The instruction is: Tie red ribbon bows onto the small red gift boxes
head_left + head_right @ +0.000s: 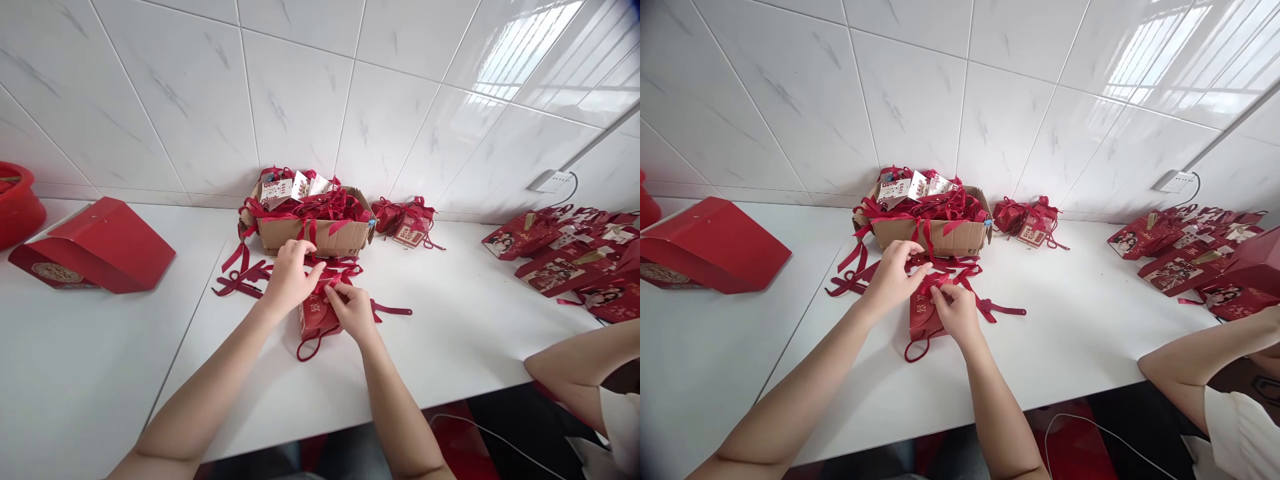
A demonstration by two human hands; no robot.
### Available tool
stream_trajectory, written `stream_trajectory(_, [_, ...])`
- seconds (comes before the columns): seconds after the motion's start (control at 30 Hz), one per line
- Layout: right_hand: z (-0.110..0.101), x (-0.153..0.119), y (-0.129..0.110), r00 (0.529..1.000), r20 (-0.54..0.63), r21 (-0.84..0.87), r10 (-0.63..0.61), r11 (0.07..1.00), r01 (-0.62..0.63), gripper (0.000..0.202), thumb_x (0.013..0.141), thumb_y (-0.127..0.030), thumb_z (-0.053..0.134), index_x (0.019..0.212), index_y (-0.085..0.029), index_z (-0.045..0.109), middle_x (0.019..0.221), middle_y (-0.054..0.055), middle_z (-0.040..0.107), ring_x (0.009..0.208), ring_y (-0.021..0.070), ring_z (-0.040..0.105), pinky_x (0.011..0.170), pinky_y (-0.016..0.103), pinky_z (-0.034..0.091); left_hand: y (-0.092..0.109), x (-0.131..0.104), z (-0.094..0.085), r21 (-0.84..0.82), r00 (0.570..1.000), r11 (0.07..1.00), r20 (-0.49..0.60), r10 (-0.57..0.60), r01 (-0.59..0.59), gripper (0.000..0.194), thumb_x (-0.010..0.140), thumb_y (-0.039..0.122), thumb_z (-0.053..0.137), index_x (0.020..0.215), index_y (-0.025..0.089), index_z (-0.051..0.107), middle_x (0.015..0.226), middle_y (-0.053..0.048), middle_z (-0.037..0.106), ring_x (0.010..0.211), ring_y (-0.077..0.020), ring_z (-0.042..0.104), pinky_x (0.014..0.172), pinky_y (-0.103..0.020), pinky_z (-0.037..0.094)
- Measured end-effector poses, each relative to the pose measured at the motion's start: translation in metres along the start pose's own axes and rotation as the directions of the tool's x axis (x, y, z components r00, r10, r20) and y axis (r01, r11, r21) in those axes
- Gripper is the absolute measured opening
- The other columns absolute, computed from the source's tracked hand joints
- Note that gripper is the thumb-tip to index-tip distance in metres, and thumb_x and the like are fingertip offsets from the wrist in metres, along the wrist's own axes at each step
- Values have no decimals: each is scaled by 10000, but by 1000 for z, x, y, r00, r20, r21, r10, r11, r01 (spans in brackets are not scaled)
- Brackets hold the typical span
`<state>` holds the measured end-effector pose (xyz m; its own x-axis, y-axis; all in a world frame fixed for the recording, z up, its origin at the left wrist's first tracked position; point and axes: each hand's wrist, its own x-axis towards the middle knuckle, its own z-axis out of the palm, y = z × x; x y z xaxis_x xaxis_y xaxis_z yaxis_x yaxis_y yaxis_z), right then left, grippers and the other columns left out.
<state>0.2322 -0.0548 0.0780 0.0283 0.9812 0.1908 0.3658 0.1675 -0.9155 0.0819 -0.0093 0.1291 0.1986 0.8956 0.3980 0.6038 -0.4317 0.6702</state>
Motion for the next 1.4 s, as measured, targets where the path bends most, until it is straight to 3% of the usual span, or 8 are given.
stream_trajectory(0.17, [6, 2, 2, 994, -111, 37, 18, 999, -14, 330, 837, -433, 553, 619, -189, 591, 642, 33, 686, 558, 160, 561, 530, 269, 417, -8, 2, -7, -17, 907, 981, 383, -174, 195, 358, 819, 561, 535, 825, 208, 587, 899, -32, 645, 765, -193, 599, 663, -314, 467])
stream_trajectory(0.27, [9, 3, 3, 993, -118, 58, 7, 998, 0, 310, 838, -424, 554, 631, -194, 581, 669, 37, 697, 592, 168, 595, 555, 270, 441, -8, 2, -9, -40, 853, 976, 494, -167, 214, 350, 815, 545, 534, 765, 200, 567, 835, -18, 645, 745, -188, 594, 628, -296, 438])
stream_trajectory(0.37, [10, 2, 4, 990, -138, 102, 24, 995, -9, 199, 834, -401, 572, 844, -204, 597, 668, 12, 697, 549, 145, 571, 544, 261, 428, -8, 2, -8, -56, 855, 977, 497, -149, 203, 263, 820, 456, 536, 761, 199, 537, 772, 1, 613, 690, -166, 557, 594, -280, 408])
stream_trajectory(0.5, [11, 0, 1, 985, -164, 185, 54, 983, -23, 374, 818, -382, 608, 1103, -237, 414, 640, -47, 676, 449, 105, 461, 489, 232, 354, -9, 3, -7, -114, 862, 974, 494, -113, 193, 166, 796, 358, 563, 782, 199, 519, 792, -1, 626, 717, -168, 571, 620, -278, 417])
stream_trajectory(0.73, [10, 1, 1, 991, -129, 179, 33, 984, -10, 254, 830, -382, 600, 963, -247, 430, 644, -47, 671, 416, 90, 426, 453, 228, 316, -15, 5, -1, -217, 832, 942, 546, -100, 255, 257, 769, 257, 601, 984, 238, 462, 998, -2, 701, 775, -157, 589, 689, -285, 432])
stream_trajectory(0.83, [10, 2, 5, 991, -137, 163, 3, 986, 19, 195, 827, -374, 610, 915, -235, 506, 661, -22, 683, 510, 122, 565, 495, 239, 392, -19, 6, 1, -237, 828, 937, 554, -87, 257, 272, 766, 252, 605, 1004, 233, 474, 971, -7, 689, 769, -155, 583, 693, -285, 434])
stream_trajectory(1.23, [6, 2, 8, 988, -145, 77, 47, 996, -36, 274, 735, -409, 711, 912, -200, 736, 898, 62, 751, 817, 232, 685, 737, 358, 562, -18, -1, 5, -154, 889, 986, 458, 21, 56, 103, 864, 229, 460, 956, 249, 419, 923, -8, 606, 799, -172, 563, 696, -306, 438])
stream_trajectory(1.4, [7, 4, 13, 982, -178, 48, -60, 996, 70, 191, 785, -330, 659, 903, -213, 753, 897, 60, 735, 810, 211, 671, 746, 353, 558, -18, 1, 3, -175, 895, 983, 446, 33, 51, 125, 852, 241, 492, 961, 250, 432, 943, -7, 599, 854, -179, 575, 708, -299, 447])
